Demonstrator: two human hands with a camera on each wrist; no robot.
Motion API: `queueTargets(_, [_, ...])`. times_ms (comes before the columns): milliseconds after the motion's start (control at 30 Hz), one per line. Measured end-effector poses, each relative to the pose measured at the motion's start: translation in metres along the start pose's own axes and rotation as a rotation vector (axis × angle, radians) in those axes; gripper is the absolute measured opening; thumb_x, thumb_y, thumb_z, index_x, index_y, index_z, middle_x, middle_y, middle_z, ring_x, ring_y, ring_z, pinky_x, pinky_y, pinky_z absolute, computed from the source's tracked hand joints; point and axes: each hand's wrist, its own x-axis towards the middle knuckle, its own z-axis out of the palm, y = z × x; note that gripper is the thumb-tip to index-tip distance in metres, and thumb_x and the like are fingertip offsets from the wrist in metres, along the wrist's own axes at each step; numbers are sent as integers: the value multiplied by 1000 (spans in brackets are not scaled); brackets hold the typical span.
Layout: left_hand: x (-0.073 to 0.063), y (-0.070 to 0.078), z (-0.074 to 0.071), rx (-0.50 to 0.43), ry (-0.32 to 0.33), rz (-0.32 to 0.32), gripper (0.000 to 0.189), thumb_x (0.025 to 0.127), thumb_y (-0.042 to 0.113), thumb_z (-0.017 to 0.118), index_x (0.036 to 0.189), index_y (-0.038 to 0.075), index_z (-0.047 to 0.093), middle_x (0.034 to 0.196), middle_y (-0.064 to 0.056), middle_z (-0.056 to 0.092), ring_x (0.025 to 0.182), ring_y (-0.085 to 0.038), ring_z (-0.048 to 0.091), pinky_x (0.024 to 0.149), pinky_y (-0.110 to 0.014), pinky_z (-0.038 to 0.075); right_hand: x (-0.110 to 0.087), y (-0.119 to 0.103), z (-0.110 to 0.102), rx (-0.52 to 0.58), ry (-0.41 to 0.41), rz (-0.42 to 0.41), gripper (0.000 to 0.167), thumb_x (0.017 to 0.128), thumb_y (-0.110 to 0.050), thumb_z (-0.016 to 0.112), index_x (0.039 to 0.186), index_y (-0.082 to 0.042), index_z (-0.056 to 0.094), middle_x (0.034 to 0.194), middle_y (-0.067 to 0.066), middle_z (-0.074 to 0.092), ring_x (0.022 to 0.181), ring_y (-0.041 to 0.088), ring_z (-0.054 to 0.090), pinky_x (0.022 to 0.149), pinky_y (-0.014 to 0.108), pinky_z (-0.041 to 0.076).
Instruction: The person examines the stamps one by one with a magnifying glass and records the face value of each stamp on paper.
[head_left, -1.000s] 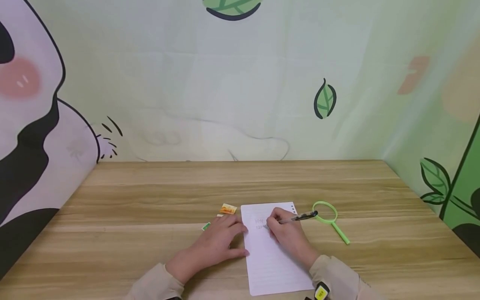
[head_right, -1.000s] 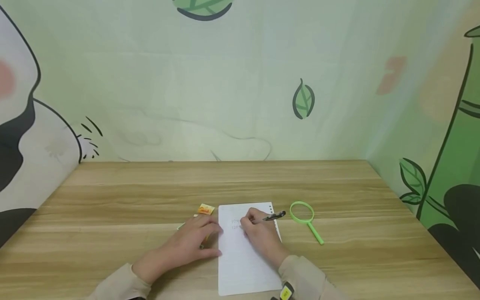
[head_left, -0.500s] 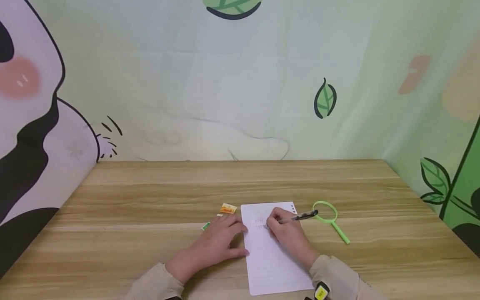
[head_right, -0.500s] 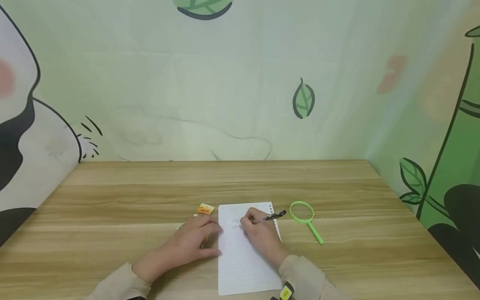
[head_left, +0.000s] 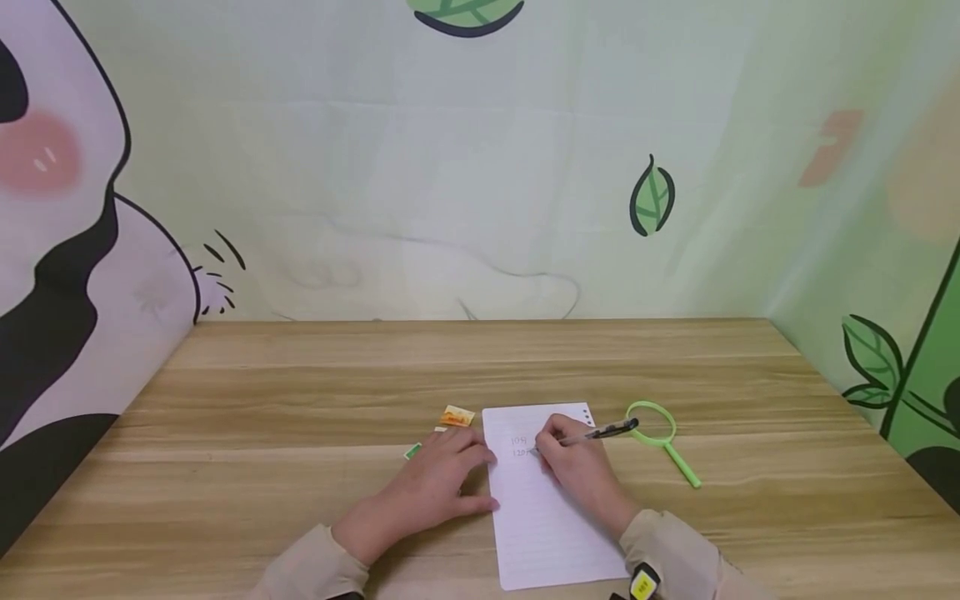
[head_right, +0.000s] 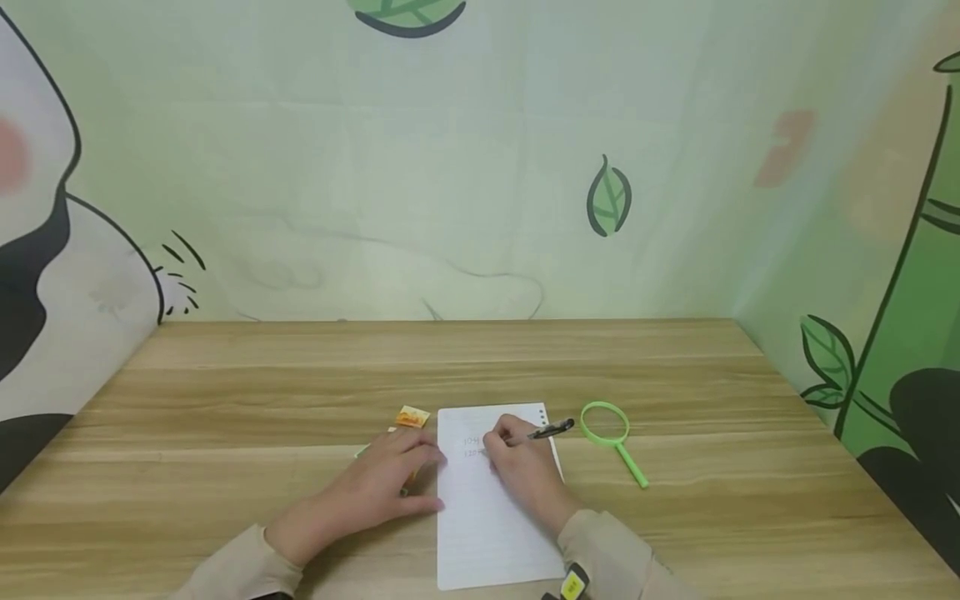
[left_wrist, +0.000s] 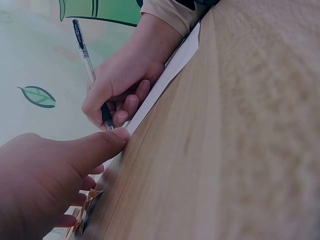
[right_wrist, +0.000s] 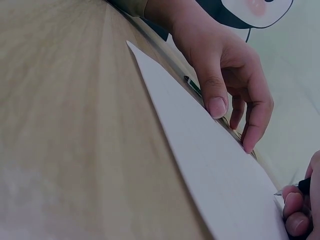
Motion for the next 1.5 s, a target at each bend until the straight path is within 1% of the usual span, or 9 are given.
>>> queueTargets(233, [0, 1, 0, -5, -11, -10, 42, 80, 43, 75, 109, 14, 65, 112, 1, 58, 109, -17, 54, 97, -38, 44, -2, 0, -1, 16, 29, -7, 21, 86, -6, 53, 65, -8, 53, 52, -1, 50, 47, 10, 46, 49, 20, 36])
queueTargets(433, [1, 1, 0, -2, -12, -10, 42, 79, 43, 75, 108, 14, 66, 111, 1, 58, 108, -17, 54, 97, -37, 44, -1, 0, -2, 10, 37, 12, 20, 87, -8, 53, 66, -9, 53, 52, -1, 50, 47, 11, 46, 49, 21, 36])
queueTargets(567, [0, 0, 0, -6, -7, -9, 43, 79, 43, 75, 108, 14, 66, 110, 1, 58, 107, -17, 54, 97, -37, 44, 0, 0, -2, 65, 44, 25, 19, 88, -7, 52, 69, -7, 55, 53, -1, 49, 47, 11, 45, 48, 21, 36])
queueTargets(700, [0, -1, 1, -10, -3, -9, 43, 79, 43, 75, 108, 14, 66, 111, 1, 58, 108, -17, 54, 98, -38, 44, 3, -3, -7, 114, 52, 35, 19, 91, -11, 52, 74, -5, 58, 53, 0, 47, 46, 11, 43, 47, 21, 37])
queueTargets(867, [-1, -2, 1, -8, 0, -16, 43, 79, 44, 75, 109, 15, 65, 111, 2, 58, 108, -17, 53, 97, -37, 44, 6, -4, -19, 84, -9, 37, 18, 95, -17, 51, 83, -4, 58, 54, 1, 49, 44, 10, 43, 44, 21, 36])
queueTargets(1000, [-1, -1, -1, -18, -20, -26, 44, 79, 45, 74, 110, 15, 65, 112, 2, 58, 109, -17, 53, 98, -38, 44, 8, -6, -28, 71, -68, 25, 13, 94, -12, 51, 94, -1, 56, 59, 5, 53, 43, 10, 44, 38, 21, 35])
queueTargets(1100, [0, -1, -2, -23, -43, -38, 45, 80, 46, 73, 111, 15, 65, 114, 2, 58, 111, -17, 53, 99, -38, 44, 9, -9, -36, 73, -117, 17, 13, 92, -10, 52, 100, 0, 53, 63, 7, 55, 45, 12, 46, 38, 23, 38])
queueTargets(1300, [-1, 0, -2, -19, -43, -41, 44, 80, 46, 74, 110, 15, 65, 113, 2, 58, 111, -17, 52, 100, -38, 43, 12, -15, -50, 2, -188, -14, 15, 90, -11, 57, 100, -1, 53, 71, 9, 58, 54, 15, 53, 43, 26, 46])
queueTargets(1500, [-1, 0, -1, -15, -22, -30, 42, 79, 44, 75, 108, 15, 65, 111, 2, 58, 109, -17, 53, 98, -37, 44, 11, -19, -65, -93, -267, -55, 18, 93, -14, 57, 104, -1, 54, 74, 11, 63, 52, 16, 57, 40, 29, 46])
